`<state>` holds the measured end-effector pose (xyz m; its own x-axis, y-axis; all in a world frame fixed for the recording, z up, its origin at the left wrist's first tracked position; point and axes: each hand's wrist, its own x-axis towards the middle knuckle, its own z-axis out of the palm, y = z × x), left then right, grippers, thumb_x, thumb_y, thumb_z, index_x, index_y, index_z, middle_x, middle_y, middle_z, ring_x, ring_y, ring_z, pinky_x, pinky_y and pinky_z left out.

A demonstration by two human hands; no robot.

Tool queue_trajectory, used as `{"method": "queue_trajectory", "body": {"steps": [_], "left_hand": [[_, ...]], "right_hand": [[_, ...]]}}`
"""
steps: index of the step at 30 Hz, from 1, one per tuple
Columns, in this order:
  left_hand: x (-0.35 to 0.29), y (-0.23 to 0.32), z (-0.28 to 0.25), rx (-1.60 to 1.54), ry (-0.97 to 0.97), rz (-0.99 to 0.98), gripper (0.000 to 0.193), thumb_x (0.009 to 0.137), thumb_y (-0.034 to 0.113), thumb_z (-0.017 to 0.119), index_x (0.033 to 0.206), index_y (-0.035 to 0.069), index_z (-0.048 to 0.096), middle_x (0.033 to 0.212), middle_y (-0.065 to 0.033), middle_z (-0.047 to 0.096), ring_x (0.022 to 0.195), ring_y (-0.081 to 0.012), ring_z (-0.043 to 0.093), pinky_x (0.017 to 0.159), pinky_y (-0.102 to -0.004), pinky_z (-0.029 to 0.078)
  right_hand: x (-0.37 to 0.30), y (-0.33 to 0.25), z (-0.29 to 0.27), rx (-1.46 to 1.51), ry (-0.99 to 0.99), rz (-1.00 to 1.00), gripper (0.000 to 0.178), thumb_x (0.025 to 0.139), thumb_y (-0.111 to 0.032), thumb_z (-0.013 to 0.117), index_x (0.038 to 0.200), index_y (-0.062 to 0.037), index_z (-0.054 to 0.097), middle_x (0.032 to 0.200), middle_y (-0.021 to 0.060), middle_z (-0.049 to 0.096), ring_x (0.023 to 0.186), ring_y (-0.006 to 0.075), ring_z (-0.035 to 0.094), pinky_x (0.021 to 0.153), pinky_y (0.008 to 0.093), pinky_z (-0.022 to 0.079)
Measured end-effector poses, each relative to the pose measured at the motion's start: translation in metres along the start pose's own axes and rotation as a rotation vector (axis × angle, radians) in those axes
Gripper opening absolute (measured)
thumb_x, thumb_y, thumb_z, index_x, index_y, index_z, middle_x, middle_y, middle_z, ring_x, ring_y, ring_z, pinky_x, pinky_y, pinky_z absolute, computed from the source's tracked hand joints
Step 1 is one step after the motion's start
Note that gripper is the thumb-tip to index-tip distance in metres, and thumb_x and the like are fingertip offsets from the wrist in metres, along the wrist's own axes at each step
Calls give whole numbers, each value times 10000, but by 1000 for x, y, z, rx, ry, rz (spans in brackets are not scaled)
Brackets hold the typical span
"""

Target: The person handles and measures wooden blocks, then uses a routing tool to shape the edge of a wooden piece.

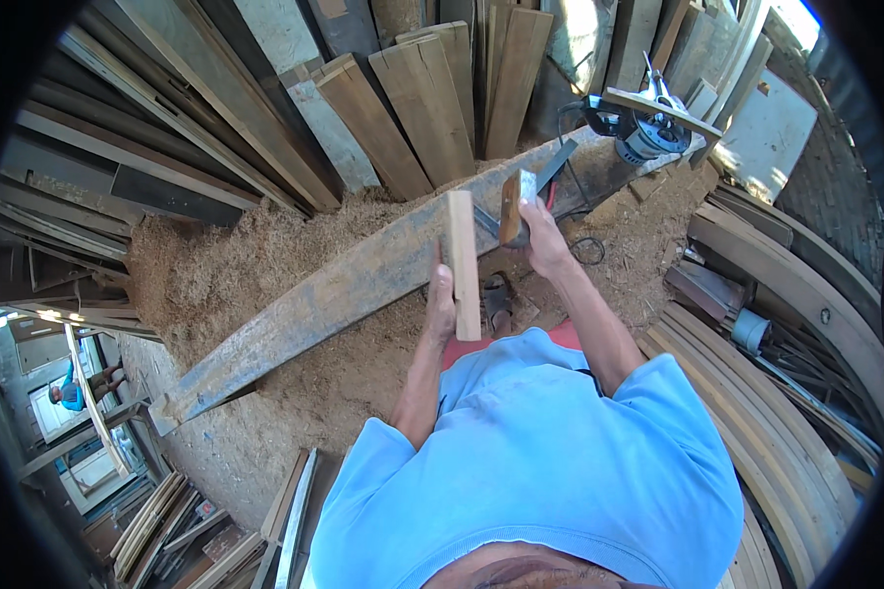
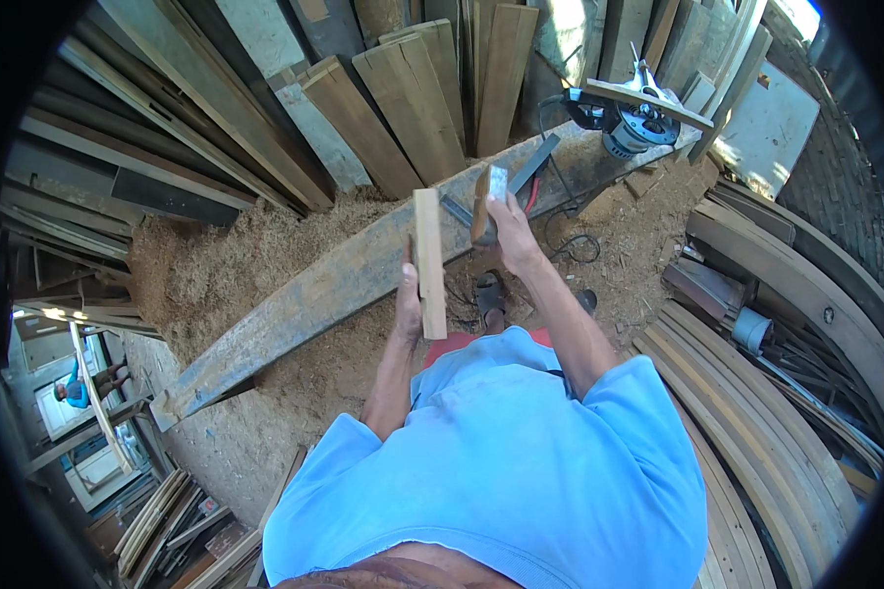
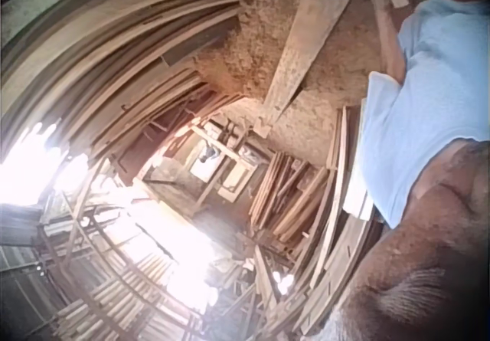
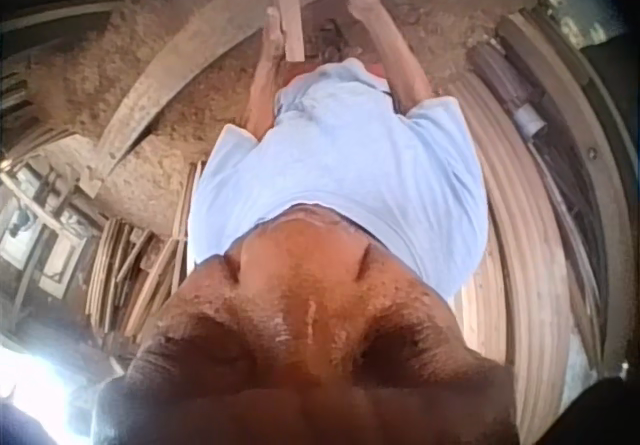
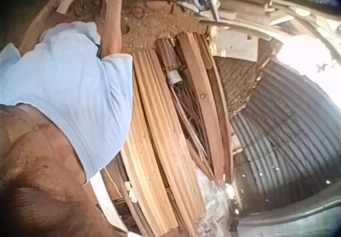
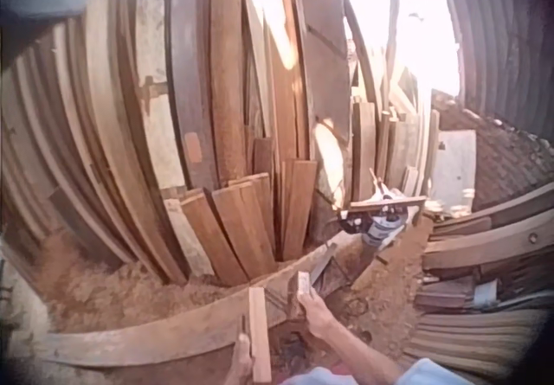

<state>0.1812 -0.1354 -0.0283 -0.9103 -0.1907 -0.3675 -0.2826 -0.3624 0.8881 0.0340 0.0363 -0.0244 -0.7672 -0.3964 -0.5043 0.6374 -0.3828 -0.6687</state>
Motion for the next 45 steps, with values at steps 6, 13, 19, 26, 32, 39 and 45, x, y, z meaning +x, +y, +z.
{"method": "queue_trajectory", "body": {"steps": [6, 13, 19, 26, 32, 39, 45], "left_hand": [[38, 31, -20, 101, 269, 305, 673, 1011, 395, 566, 1472, -17, 299, 1405, -128, 478, 1212, -195, 517, 1027, -339, 441], [50, 40, -19, -48, 403, 575, 425, 933, 179, 735, 1286, 25, 555, 1205, -66, 636, 1028, -145, 618, 919, -315, 497], [45, -41, -22, 306, 146, 370, 573, 888, 11, 673, 1433, 27, 495, 1473, -166, 502, 1316, -235, 516, 1091, -352, 414], [25, -68, -46, 28, -176, -1, 718, 927, 299, 614, 1570, 155, 328, 1545, -132, 410, 1396, -271, 440, 1104, -454, 415], [6, -20, -4, -371, 108, -399, 779, 930, 654, 534, 1561, 297, 249, 1428, -69, 485, 1272, -301, 514, 914, -626, 490], [3, -82, -32, -261, 211, -364, 623, 1023, 509, 438, 1548, 217, 276, 1409, -68, 515, 1260, -259, 539, 992, -521, 490], [1, -74, -11, -419, 209, -240, 581, 1064, 492, 362, 1492, 99, 382, 1401, -88, 536, 1266, -232, 551, 1072, -391, 449]], "right_hand": [[-35, 16, -6, 194, -260, 171, 410, 977, -259, 622, 1342, -97, 527, 1147, 36, 645, 1018, 164, 642, 893, 383, 528], [-49, 7, 7, 425, -328, 383, 550, 906, -386, 678, 1351, -91, 548, 1238, 141, 639, 1120, 320, 632, 992, 600, 457], [-13, 26, 24, 410, -269, 360, 557, 900, -406, 678, 1361, -127, 537, 1323, 124, 610, 1215, 340, 585, 1037, 647, 386], [-14, 51, -19, 226, -197, 411, 570, 919, -347, 662, 1402, -97, 491, 1360, 124, 582, 1232, 320, 580, 1037, 626, 428], [-31, 80, -3, 5, -298, 263, 548, 951, -268, 623, 1415, -35, 450, 1306, 105, 585, 1176, 230, 609, 994, 399, 515], [-36, 84, 9, -293, -241, 250, 621, 1000, -255, 538, 1524, -21, 299, 1417, 117, 477, 1300, 209, 478, 1097, 357, 392], [-46, 95, 23, -482, -242, 96, 743, 1021, -257, 505, 1576, 31, 104, 1516, 179, 370, 1413, 256, 357, 1164, 348, 296]]}}
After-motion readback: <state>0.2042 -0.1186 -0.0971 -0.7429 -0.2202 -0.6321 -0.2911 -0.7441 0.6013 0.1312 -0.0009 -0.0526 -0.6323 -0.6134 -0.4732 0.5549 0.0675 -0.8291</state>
